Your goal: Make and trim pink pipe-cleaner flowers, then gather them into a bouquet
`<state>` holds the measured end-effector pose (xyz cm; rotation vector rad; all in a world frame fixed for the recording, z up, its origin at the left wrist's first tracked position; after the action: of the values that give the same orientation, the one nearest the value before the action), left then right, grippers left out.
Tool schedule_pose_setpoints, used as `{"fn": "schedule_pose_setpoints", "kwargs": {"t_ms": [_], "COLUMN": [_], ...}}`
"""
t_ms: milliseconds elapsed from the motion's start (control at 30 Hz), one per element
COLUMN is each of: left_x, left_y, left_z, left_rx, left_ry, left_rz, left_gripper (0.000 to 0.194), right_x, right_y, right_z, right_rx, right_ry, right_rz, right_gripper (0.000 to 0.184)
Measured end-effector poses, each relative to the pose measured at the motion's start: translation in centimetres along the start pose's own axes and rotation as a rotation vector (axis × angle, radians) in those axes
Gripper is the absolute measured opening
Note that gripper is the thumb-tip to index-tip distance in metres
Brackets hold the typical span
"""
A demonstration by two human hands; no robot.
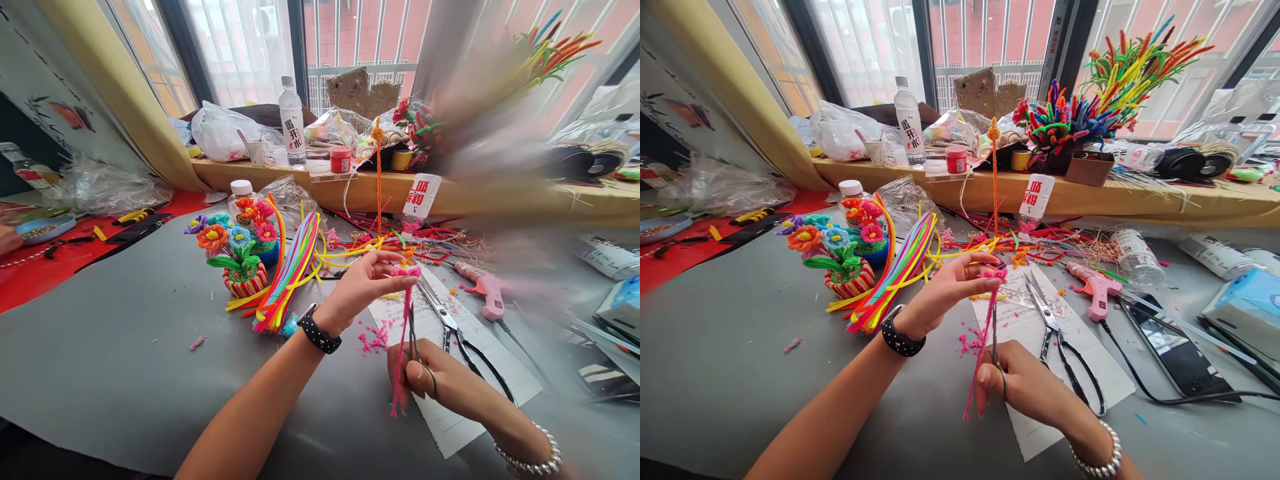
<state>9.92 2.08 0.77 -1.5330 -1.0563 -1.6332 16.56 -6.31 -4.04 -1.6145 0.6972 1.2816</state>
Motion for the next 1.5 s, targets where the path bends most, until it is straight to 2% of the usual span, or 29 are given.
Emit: {"fn": "schedule_pose_setpoints", "kwargs": {"t_ms": [333, 633, 933, 1300, 1400, 1500], "left_x": [-0.4, -0.7, -0.5, -0.3, -0.1, -0.1], "left_y": [0.7, 0.6, 0.4, 0.1, 0.0, 0.0], "left_z": [-0.1, 0.0, 0.1, 0.2, 0.3, 0.3], "left_rx": [-0.027, 0.004, 0.047, 0.020, 0.019, 0.023], "left_ry": [-0.037, -0.035, -0.052, -0.056, -0.051, -0.051], "left_rz": [-0.045, -0.049, -0.098, -0.214, -0.228, -0.234], "left_gripper": [0.046, 0.049, 0.045, 0.043, 0.042, 0.042], "right_x": [0.4, 1.4, 2.1, 1.8, 1.1, 0.9], "right_y": [-0.1, 0.0, 0.4, 0.4, -0.7, -1.9], "right_z": [-0.1, 0.3, 0.3, 0.3, 0.3, 0.1], "right_rx": [0.004, 0.059, 0.047, 0.029, 0.130, 0.251], "right_ry": [0.022, 0.099, 0.166, 0.113, 0.057, 0.086], "right_rz": [0.019, 0.091, 0.112, 0.108, 0.124, 0.250], "right_gripper": [0.069, 0.071, 0.070, 0.071, 0.064, 0.047]}}
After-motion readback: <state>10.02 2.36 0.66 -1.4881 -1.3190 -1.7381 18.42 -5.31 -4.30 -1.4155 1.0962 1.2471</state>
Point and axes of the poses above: each hand's wrist, its own z-axis towards the middle knuckle, its own y-axis out of the palm, x = y × z, the point moved 6 cm from there along z, towards the middle knuckle, and after that the axes turned 9 degrees about x, right-handed, at the moved point
